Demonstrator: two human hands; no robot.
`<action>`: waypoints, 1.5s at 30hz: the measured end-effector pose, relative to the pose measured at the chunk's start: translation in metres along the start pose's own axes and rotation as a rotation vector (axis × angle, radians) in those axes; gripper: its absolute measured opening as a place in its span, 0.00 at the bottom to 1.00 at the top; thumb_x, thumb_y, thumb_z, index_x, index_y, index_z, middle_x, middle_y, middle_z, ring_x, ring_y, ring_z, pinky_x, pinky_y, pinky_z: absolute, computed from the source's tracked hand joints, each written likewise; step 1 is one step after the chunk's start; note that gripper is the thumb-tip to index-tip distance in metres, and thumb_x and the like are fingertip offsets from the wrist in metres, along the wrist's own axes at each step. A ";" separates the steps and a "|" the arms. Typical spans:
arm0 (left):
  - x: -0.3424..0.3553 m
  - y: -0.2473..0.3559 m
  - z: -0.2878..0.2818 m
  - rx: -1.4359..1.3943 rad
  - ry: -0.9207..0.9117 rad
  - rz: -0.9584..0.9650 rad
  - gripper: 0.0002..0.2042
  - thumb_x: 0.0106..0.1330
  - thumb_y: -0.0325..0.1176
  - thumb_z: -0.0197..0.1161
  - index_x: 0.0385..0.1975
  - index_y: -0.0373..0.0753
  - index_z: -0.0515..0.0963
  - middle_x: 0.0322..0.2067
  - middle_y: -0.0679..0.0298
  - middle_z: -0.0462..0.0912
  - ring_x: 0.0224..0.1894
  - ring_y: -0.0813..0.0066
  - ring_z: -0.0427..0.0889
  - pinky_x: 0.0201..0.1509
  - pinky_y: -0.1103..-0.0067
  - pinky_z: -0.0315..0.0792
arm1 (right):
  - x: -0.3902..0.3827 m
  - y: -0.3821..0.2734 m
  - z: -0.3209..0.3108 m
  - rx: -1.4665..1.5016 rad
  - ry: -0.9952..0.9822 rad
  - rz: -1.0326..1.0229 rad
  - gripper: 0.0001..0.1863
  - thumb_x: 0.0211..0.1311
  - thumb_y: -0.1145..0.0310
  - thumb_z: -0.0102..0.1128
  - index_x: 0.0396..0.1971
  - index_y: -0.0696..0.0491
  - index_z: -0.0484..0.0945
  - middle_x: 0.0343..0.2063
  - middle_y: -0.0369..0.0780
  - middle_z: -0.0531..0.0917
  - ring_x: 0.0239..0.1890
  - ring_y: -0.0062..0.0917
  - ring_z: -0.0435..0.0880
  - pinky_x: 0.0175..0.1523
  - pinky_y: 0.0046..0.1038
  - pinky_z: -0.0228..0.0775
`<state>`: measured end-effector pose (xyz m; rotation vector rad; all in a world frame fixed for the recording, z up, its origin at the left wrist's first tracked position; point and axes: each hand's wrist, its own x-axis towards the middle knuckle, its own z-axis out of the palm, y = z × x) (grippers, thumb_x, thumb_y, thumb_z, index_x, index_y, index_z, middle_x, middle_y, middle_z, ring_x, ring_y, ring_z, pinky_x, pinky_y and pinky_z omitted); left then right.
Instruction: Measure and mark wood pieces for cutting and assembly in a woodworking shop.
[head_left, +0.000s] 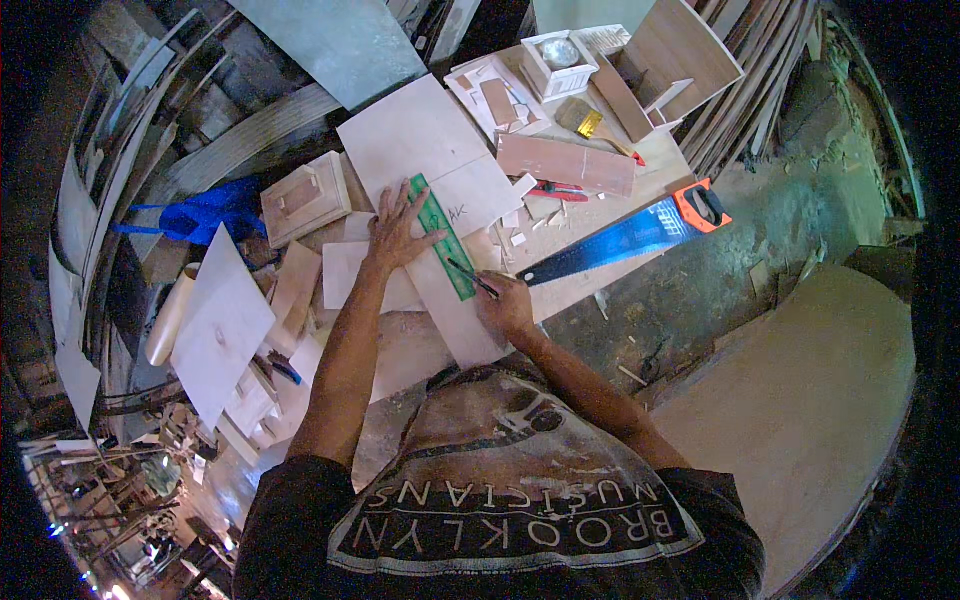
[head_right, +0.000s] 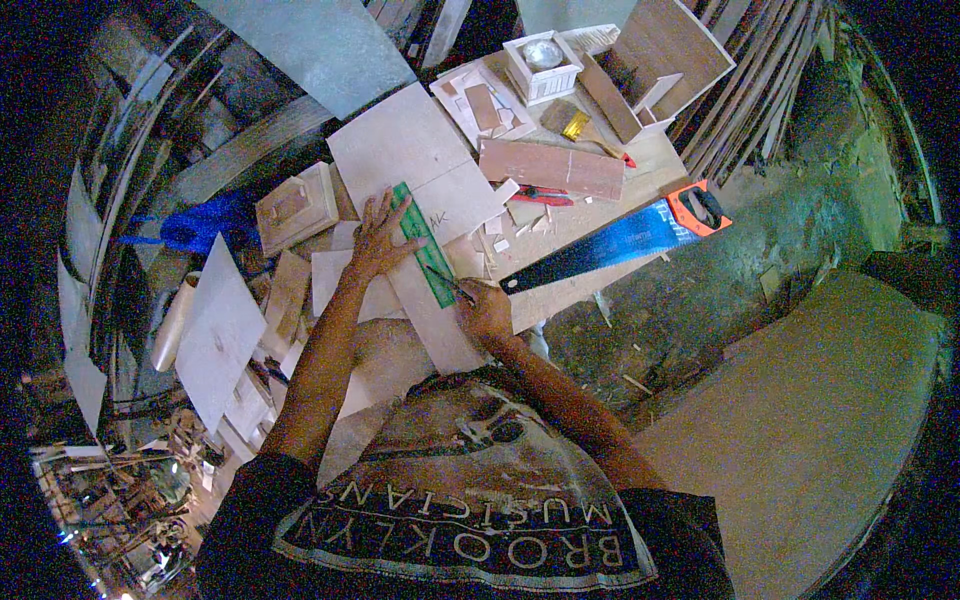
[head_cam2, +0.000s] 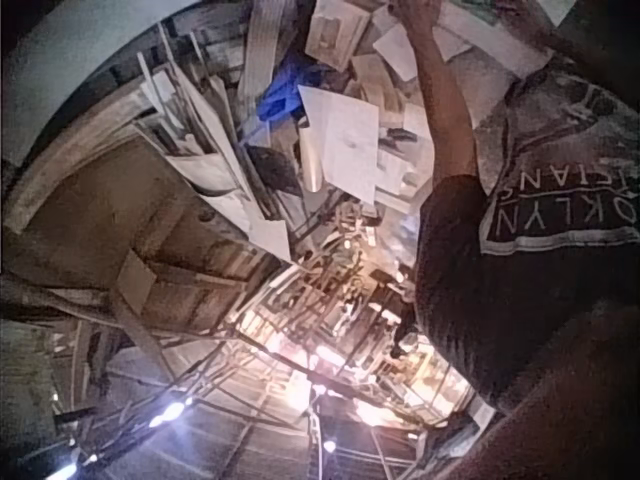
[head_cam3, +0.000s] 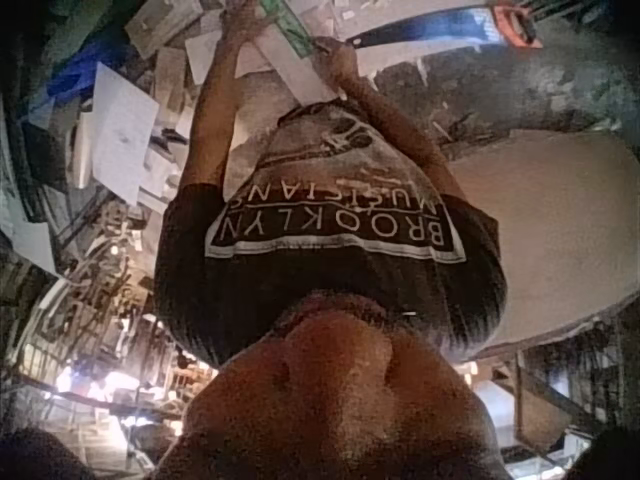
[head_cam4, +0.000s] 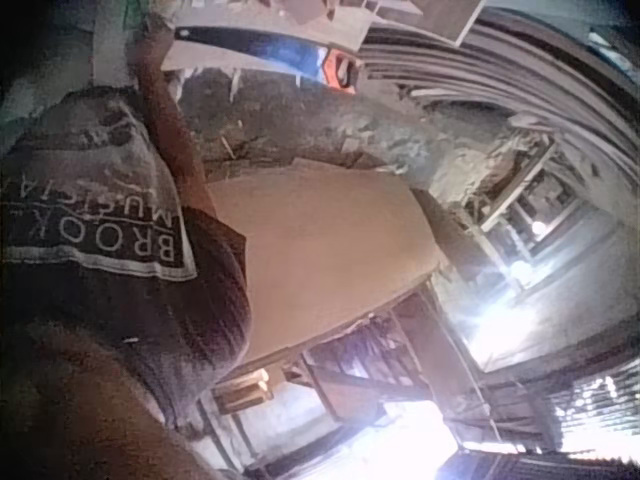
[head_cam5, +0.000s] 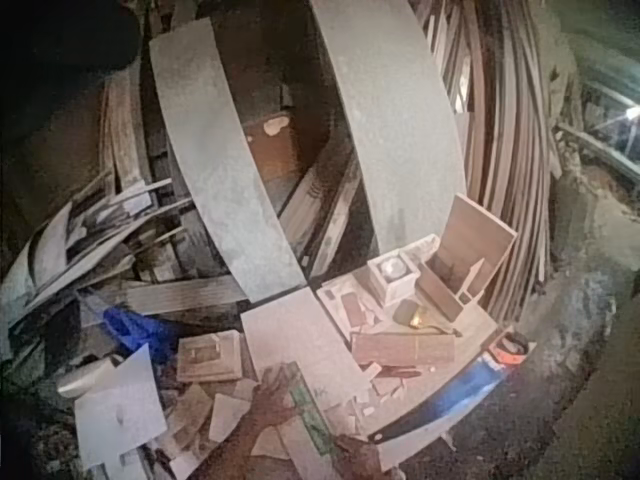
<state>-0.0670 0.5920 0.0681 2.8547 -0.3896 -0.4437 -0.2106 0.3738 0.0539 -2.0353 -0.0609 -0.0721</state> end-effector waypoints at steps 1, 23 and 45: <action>0.000 0.000 0.000 0.001 0.000 0.001 0.45 0.53 0.60 0.67 0.71 0.61 0.54 0.75 0.60 0.39 0.74 0.40 0.38 0.69 0.43 0.48 | 0.000 -0.001 -0.001 0.004 -0.019 0.033 0.13 0.54 0.71 0.56 0.38 0.58 0.82 0.38 0.50 0.84 0.39 0.47 0.84 0.46 0.40 0.76; 0.003 -0.006 0.007 -0.015 0.042 0.035 0.46 0.52 0.66 0.64 0.71 0.60 0.53 0.74 0.60 0.40 0.74 0.44 0.37 0.65 0.38 0.49 | 0.001 -0.010 -0.012 -0.043 -0.097 0.064 0.17 0.52 0.70 0.59 0.43 0.54 0.82 0.42 0.47 0.84 0.42 0.45 0.83 0.49 0.40 0.76; 0.002 -0.004 0.005 0.013 0.031 0.032 0.45 0.54 0.65 0.64 0.71 0.59 0.54 0.74 0.57 0.41 0.73 0.40 0.39 0.69 0.42 0.48 | -0.001 -0.003 -0.005 0.014 -0.047 0.038 0.14 0.55 0.68 0.60 0.41 0.55 0.82 0.42 0.48 0.84 0.42 0.45 0.83 0.49 0.38 0.76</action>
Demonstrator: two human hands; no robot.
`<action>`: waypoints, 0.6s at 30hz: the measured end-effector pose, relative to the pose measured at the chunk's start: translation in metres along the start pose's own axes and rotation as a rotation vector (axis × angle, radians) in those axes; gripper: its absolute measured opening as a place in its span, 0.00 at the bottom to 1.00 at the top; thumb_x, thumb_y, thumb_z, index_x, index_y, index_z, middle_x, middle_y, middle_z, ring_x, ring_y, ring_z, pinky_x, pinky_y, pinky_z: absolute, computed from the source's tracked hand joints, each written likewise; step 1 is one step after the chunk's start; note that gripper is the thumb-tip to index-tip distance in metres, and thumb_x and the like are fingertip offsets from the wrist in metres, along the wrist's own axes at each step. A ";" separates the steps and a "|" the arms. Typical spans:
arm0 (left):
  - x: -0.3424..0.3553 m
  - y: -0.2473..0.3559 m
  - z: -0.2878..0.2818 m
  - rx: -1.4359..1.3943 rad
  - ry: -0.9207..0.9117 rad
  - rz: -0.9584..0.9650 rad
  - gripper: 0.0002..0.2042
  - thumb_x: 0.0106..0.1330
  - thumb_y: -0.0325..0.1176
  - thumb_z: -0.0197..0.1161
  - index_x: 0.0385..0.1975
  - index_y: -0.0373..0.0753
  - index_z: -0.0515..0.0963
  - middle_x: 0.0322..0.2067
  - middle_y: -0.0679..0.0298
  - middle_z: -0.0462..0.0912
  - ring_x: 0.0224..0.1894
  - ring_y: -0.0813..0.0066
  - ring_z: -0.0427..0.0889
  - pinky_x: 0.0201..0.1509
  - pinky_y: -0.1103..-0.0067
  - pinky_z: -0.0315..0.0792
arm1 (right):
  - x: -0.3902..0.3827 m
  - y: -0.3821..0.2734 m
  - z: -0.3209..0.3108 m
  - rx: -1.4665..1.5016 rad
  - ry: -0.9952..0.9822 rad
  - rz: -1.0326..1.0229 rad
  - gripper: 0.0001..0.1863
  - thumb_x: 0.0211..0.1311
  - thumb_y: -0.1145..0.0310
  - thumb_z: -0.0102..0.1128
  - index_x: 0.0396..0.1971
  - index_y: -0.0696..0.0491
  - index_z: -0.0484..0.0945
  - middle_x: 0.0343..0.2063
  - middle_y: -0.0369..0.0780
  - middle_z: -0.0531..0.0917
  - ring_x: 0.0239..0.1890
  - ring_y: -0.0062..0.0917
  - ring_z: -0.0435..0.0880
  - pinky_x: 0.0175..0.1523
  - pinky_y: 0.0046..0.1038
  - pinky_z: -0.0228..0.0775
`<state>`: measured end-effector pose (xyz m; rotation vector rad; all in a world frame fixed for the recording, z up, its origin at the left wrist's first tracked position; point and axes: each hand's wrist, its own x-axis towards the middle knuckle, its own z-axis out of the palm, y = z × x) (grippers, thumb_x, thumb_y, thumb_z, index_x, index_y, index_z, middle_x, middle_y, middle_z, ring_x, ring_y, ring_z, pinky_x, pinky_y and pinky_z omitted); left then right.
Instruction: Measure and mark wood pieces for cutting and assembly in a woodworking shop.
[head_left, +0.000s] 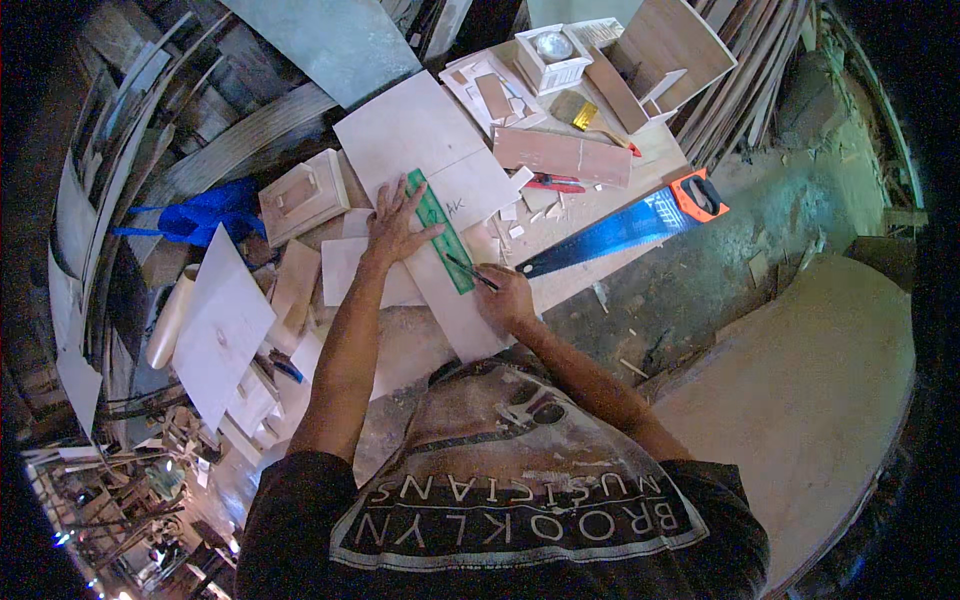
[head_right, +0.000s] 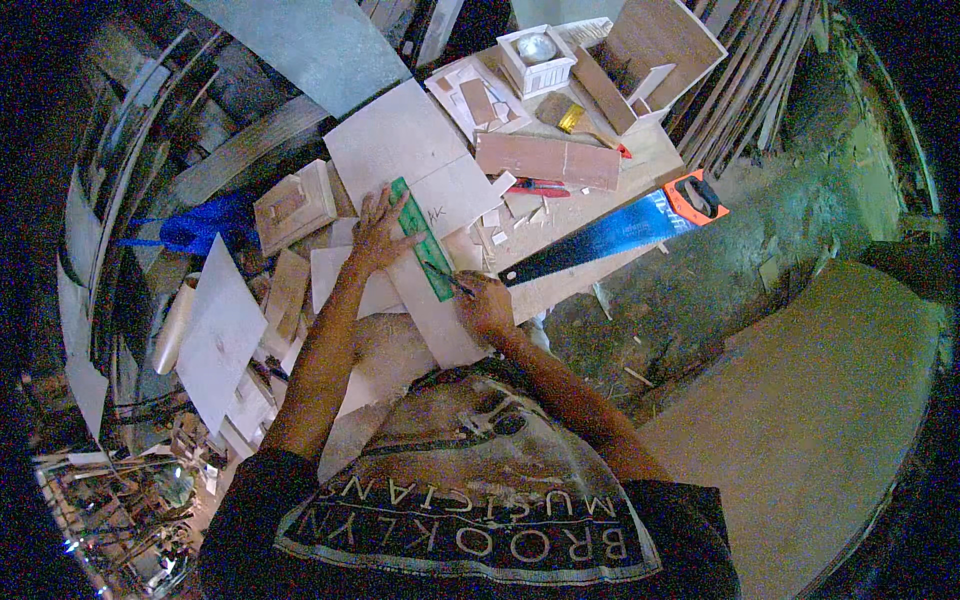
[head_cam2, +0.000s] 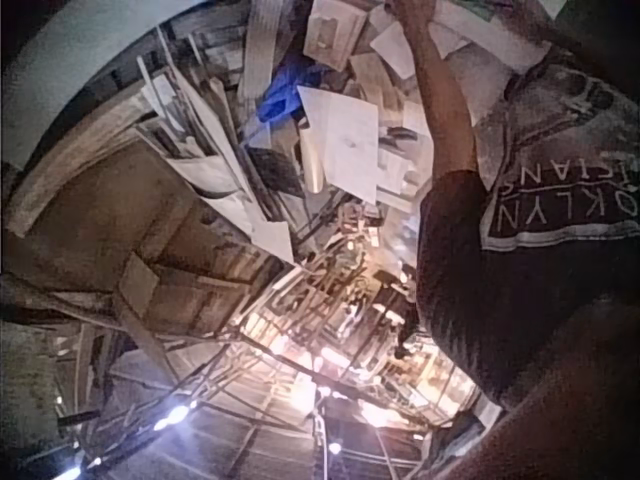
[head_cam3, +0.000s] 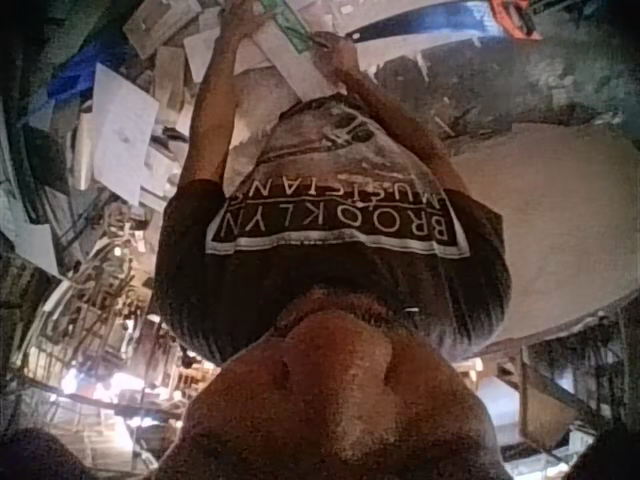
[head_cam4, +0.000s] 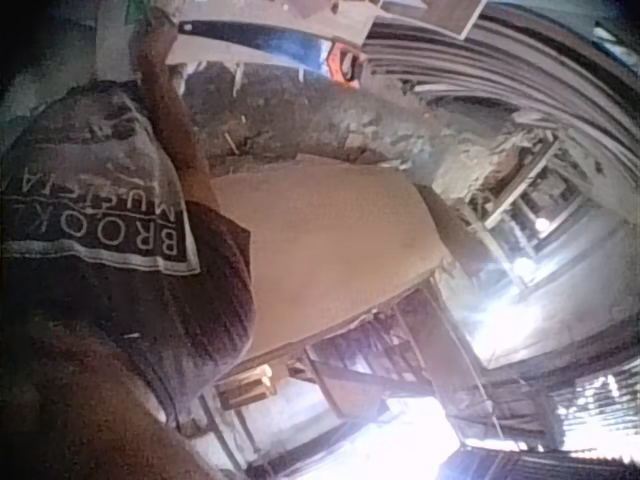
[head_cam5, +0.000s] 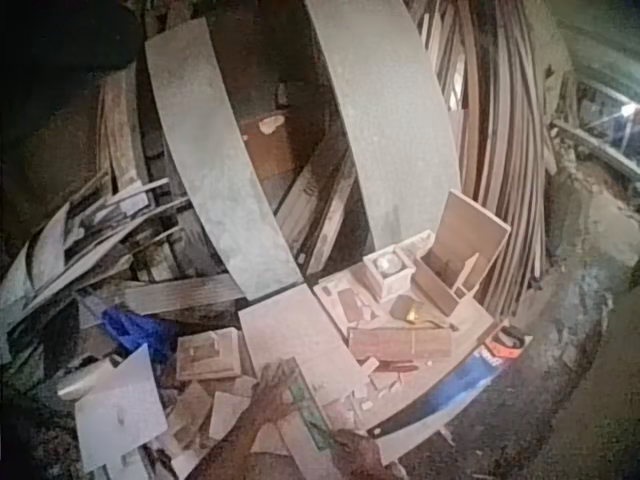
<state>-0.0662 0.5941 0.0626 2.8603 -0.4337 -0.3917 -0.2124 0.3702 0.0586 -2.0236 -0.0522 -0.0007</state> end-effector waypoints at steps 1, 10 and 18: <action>0.000 0.000 0.000 0.000 -0.001 0.001 0.45 0.54 0.65 0.64 0.71 0.59 0.54 0.74 0.57 0.41 0.73 0.40 0.39 0.69 0.42 0.48 | 0.000 -0.001 -0.001 0.000 -0.009 0.008 0.14 0.55 0.67 0.60 0.41 0.55 0.82 0.41 0.47 0.84 0.42 0.45 0.83 0.49 0.38 0.76; 0.000 -0.007 0.008 -0.008 0.043 0.032 0.46 0.51 0.69 0.62 0.71 0.61 0.54 0.74 0.59 0.41 0.74 0.46 0.37 0.66 0.40 0.50 | 0.014 -0.015 -0.022 -0.262 0.067 0.078 0.16 0.60 0.66 0.55 0.47 0.52 0.79 0.35 0.48 0.83 0.35 0.46 0.83 0.39 0.43 0.77; 0.003 -0.013 0.016 -0.004 0.061 0.033 0.47 0.51 0.69 0.62 0.71 0.62 0.54 0.74 0.60 0.42 0.74 0.45 0.38 0.65 0.38 0.50 | 0.022 -0.032 -0.021 -0.344 -0.081 0.011 0.16 0.59 0.71 0.56 0.48 0.55 0.79 0.28 0.47 0.82 0.30 0.44 0.82 0.35 0.41 0.75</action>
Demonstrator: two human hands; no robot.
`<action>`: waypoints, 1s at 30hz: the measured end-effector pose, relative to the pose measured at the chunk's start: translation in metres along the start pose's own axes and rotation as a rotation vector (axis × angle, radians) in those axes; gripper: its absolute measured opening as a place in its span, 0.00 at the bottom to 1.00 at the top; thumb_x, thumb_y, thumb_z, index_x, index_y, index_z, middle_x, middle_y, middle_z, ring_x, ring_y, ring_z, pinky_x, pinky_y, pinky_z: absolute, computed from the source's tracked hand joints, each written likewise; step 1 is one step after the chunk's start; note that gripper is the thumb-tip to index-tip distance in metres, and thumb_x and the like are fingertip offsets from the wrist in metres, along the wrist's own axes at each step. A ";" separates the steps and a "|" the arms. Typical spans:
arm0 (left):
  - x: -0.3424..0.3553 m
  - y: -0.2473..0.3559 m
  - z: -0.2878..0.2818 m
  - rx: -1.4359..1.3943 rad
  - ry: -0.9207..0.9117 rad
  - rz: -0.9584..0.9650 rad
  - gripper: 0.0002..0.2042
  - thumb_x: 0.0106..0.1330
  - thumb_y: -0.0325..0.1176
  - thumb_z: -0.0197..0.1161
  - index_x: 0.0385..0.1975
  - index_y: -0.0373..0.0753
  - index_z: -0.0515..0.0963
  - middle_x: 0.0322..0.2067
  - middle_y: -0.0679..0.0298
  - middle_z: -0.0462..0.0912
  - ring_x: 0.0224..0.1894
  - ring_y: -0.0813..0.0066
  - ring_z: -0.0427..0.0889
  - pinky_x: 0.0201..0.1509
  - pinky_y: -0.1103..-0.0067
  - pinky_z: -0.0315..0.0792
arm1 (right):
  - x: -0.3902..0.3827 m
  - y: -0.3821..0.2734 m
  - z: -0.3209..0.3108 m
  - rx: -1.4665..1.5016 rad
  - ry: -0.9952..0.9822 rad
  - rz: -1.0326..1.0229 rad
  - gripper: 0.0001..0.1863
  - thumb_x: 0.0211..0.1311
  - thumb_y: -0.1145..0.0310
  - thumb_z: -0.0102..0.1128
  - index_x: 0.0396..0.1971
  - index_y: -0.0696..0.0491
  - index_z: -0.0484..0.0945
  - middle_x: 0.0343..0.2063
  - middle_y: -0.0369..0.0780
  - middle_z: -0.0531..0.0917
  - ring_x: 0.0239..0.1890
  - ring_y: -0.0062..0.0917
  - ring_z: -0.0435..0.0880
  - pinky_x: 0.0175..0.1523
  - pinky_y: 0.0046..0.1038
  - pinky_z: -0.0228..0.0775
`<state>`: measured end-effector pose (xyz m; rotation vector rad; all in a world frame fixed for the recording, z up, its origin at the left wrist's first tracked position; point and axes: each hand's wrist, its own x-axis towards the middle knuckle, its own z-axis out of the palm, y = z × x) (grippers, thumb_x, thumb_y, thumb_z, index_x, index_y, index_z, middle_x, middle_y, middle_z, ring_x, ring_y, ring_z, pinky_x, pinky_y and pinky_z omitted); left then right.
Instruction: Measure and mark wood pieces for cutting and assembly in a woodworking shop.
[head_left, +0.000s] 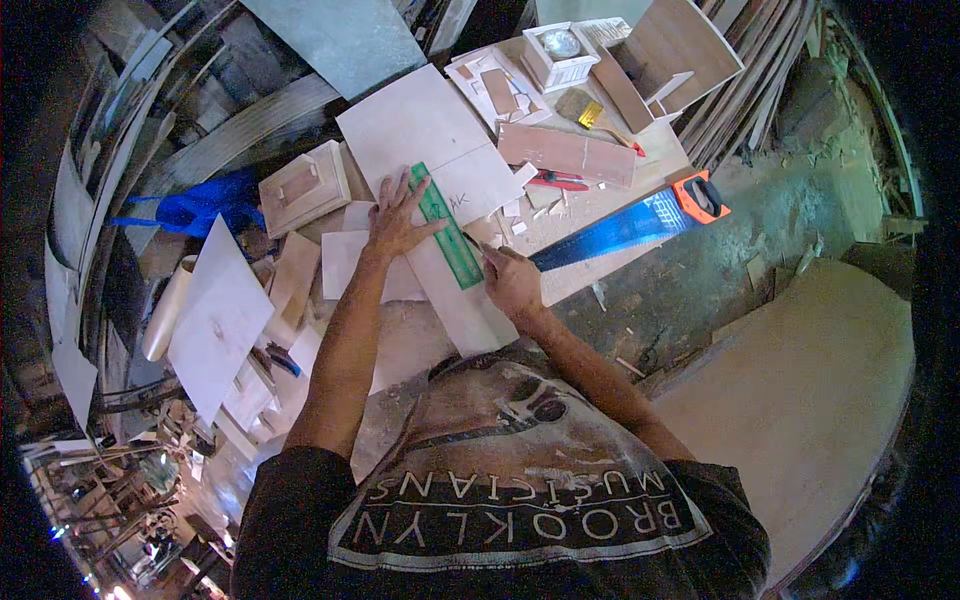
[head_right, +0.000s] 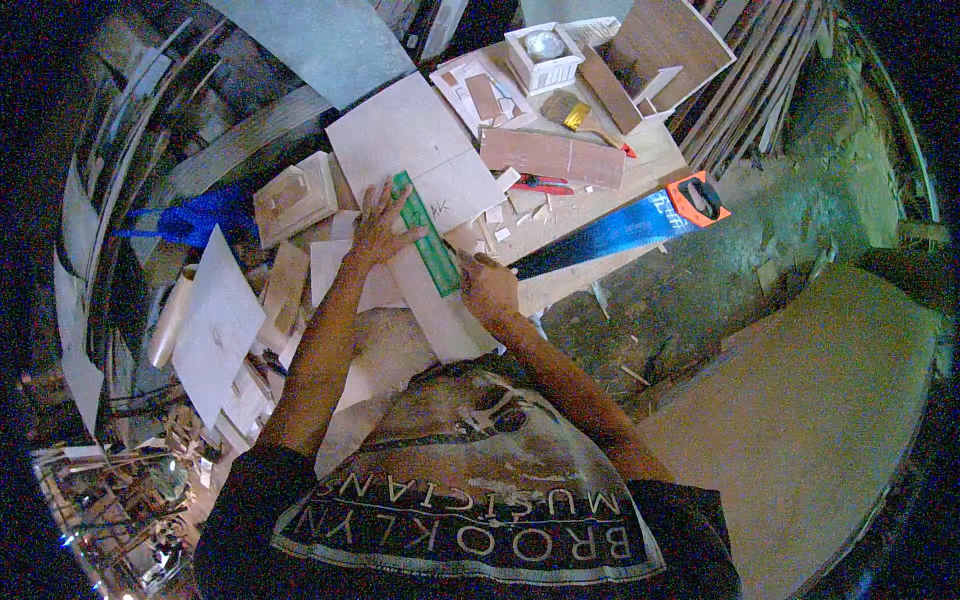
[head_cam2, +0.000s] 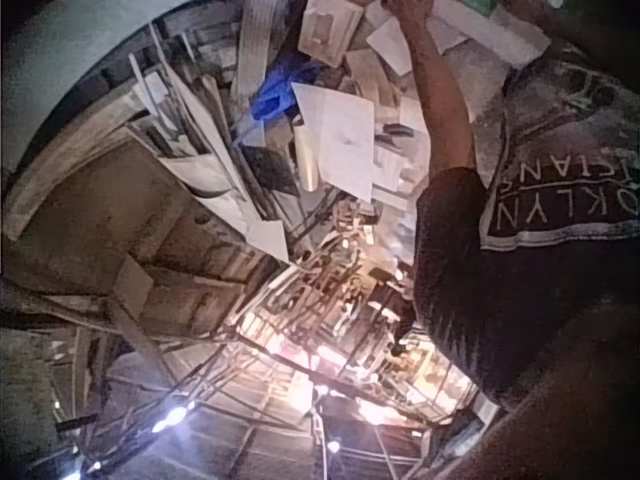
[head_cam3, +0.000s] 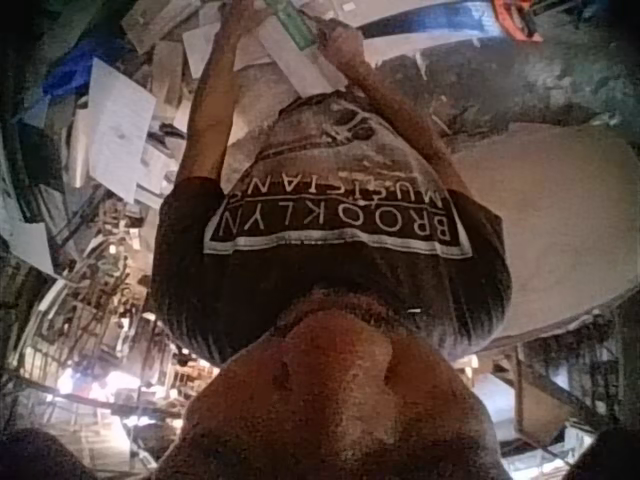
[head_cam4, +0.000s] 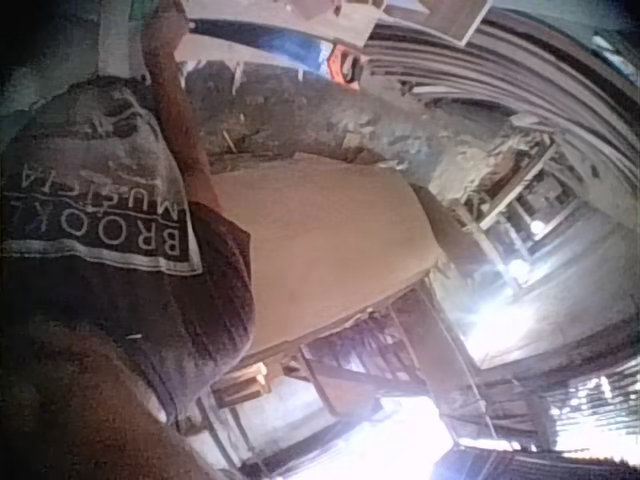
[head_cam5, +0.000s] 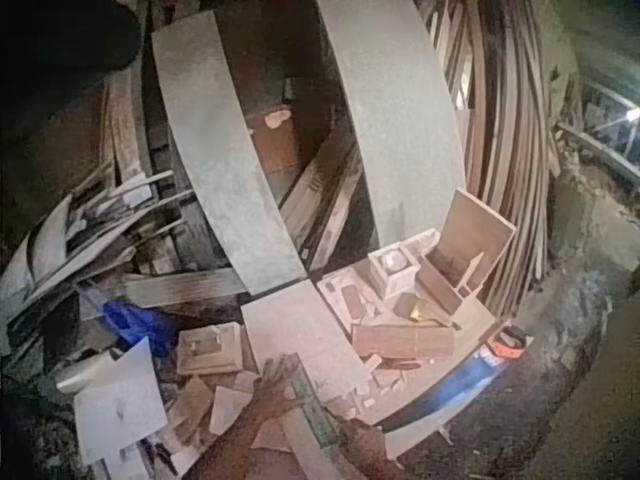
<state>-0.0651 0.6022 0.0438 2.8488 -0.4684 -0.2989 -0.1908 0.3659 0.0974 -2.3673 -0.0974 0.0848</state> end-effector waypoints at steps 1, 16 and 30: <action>0.000 0.000 0.000 -0.002 0.029 0.009 0.47 0.51 0.69 0.62 0.71 0.62 0.54 0.74 0.60 0.42 0.74 0.45 0.38 0.65 0.38 0.50 | 0.001 -0.001 0.000 0.007 0.019 -0.010 0.16 0.58 0.72 0.56 0.48 0.54 0.79 0.27 0.46 0.81 0.30 0.44 0.82 0.34 0.41 0.75; 0.000 0.010 -0.014 0.025 -0.031 -0.038 0.49 0.49 0.74 0.58 0.71 0.62 0.53 0.75 0.63 0.41 0.75 0.47 0.37 0.66 0.41 0.50 | 0.032 -0.013 -0.010 -0.248 -0.151 -0.075 0.18 0.52 0.71 0.57 0.45 0.53 0.79 0.30 0.43 0.83 0.31 0.40 0.84 0.37 0.40 0.77; 0.000 0.006 -0.008 -0.035 -0.039 -0.044 0.49 0.48 0.72 0.61 0.71 0.61 0.54 0.74 0.60 0.42 0.74 0.44 0.38 0.66 0.38 0.49 | 0.033 -0.019 -0.016 -0.403 -0.285 -0.130 0.18 0.53 0.71 0.55 0.46 0.52 0.78 0.34 0.40 0.83 0.31 0.37 0.85 0.36 0.38 0.78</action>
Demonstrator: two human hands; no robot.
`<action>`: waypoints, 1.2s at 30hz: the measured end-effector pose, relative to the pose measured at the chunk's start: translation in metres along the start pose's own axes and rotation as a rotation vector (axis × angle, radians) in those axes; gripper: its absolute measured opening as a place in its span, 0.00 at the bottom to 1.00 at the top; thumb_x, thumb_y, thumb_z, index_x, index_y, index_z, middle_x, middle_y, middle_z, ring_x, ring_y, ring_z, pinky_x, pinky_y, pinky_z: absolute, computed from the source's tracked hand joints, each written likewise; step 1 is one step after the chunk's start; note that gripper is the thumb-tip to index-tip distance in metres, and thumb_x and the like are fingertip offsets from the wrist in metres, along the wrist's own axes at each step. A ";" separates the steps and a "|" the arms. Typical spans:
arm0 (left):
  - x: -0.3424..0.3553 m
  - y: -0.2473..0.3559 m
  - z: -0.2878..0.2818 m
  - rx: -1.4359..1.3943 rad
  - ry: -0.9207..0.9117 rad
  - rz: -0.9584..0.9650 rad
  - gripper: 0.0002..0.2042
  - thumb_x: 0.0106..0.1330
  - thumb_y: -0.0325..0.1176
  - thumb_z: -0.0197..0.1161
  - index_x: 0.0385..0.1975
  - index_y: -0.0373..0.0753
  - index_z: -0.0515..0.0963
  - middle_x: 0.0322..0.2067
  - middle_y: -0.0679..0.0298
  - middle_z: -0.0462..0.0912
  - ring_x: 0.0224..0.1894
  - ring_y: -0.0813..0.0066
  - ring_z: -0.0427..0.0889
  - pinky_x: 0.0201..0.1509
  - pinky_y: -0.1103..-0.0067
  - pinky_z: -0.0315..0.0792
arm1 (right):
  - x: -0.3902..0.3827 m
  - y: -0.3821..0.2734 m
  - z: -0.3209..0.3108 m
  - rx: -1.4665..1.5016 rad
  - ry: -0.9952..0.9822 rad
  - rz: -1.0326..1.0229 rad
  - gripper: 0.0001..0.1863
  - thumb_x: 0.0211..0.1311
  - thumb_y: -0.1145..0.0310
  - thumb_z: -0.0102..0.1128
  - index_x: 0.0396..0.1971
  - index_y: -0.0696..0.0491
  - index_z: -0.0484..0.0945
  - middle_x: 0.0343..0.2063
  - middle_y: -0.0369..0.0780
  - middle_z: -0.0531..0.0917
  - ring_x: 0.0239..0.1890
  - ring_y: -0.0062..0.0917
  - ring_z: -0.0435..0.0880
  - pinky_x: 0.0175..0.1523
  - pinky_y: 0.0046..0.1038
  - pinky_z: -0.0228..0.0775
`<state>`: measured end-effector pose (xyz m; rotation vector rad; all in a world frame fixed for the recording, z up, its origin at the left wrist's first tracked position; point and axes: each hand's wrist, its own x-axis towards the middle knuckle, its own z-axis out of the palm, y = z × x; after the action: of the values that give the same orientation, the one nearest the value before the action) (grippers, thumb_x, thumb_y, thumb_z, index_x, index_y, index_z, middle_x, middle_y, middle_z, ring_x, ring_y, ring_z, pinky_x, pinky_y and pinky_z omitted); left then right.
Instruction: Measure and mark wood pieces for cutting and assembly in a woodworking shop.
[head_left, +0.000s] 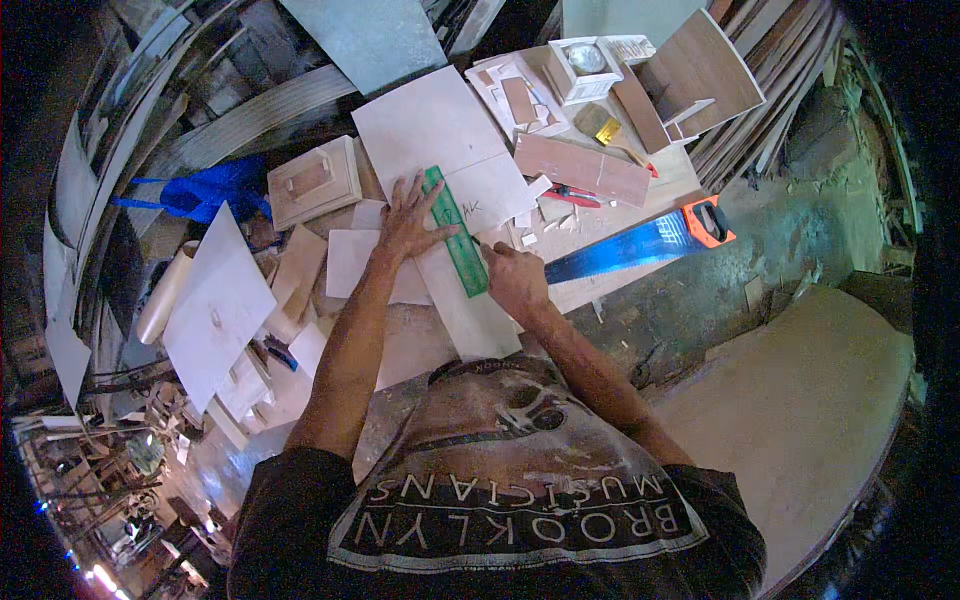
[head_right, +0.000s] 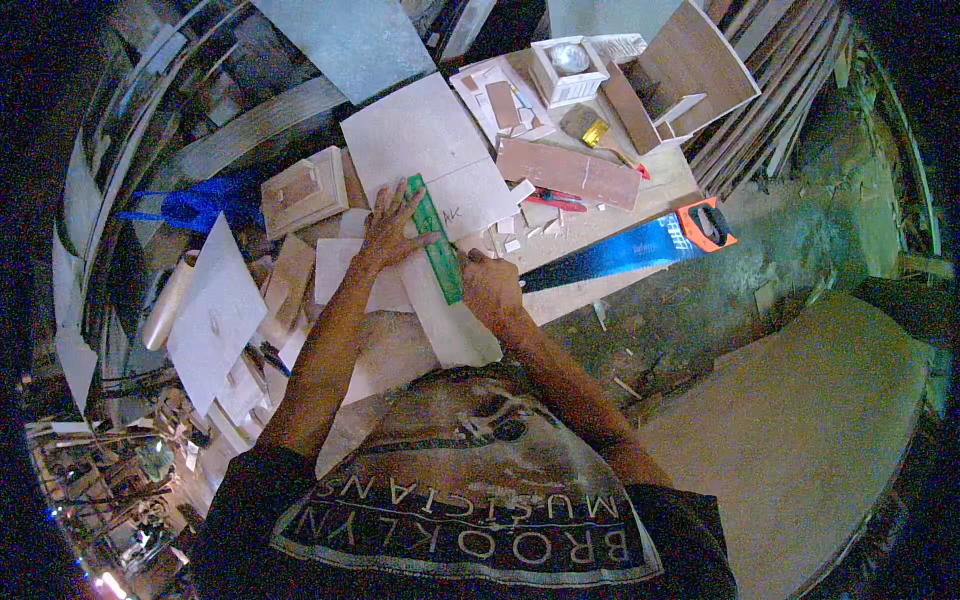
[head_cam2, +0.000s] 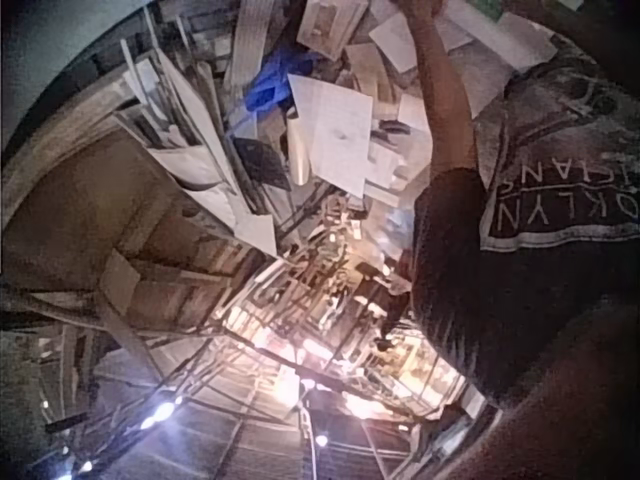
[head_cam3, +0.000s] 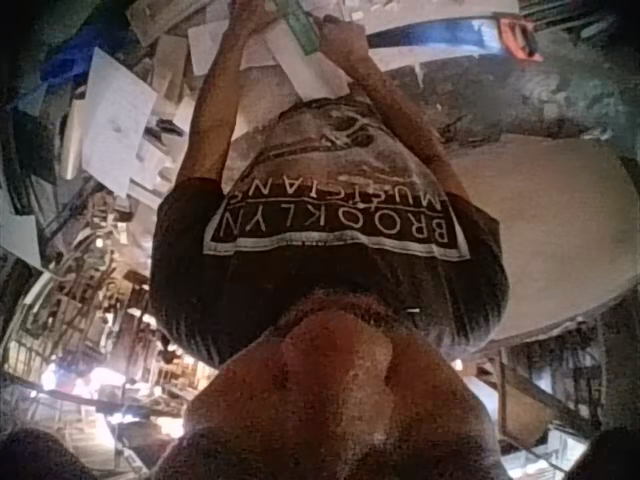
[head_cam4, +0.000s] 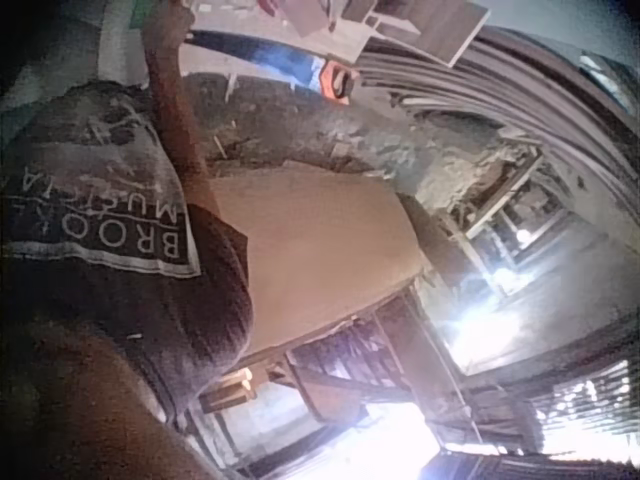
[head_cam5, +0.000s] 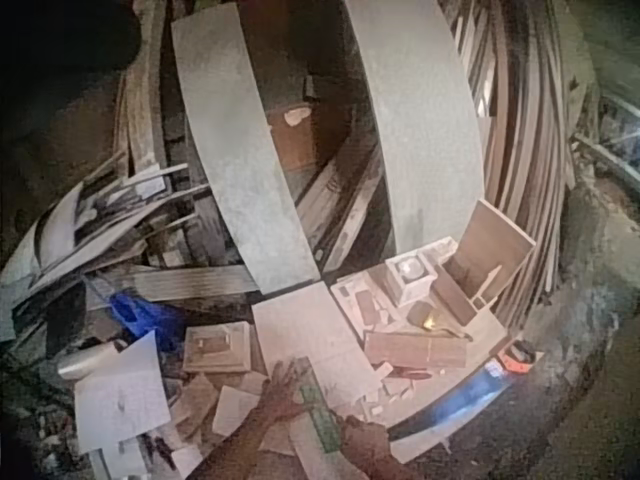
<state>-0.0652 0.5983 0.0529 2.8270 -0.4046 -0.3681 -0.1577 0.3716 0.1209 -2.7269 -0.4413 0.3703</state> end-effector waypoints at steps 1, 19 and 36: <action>0.000 0.000 0.000 0.007 0.015 0.003 0.49 0.48 0.72 0.61 0.71 0.61 0.54 0.74 0.60 0.42 0.74 0.44 0.38 0.66 0.38 0.49 | 0.000 0.000 0.001 0.001 0.013 0.000 0.19 0.52 0.71 0.56 0.46 0.52 0.77 0.34 0.40 0.82 0.31 0.37 0.85 0.36 0.38 0.78; 0.000 -0.001 0.001 -0.024 0.036 0.005 0.49 0.47 0.70 0.65 0.71 0.60 0.55 0.74 0.60 0.41 0.74 0.45 0.38 0.67 0.39 0.47 | -0.003 -0.003 -0.001 0.052 0.058 0.004 0.20 0.49 0.72 0.57 0.46 0.53 0.76 0.32 0.41 0.82 0.30 0.38 0.85 0.33 0.38 0.79; 0.000 -0.002 0.004 -0.004 -0.006 -0.019 0.50 0.46 0.72 0.62 0.71 0.65 0.51 0.75 0.65 0.39 0.75 0.48 0.34 0.70 0.42 0.45 | 0.096 0.014 -0.007 0.023 0.109 -0.106 0.06 0.53 0.68 0.58 0.30 0.49 0.83 0.29 0.43 0.84 0.34 0.39 0.87 0.39 0.38 0.80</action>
<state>-0.0663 0.5992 0.0488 2.8284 -0.3778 -0.3813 -0.0638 0.3909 0.1028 -2.6720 -0.5453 0.1963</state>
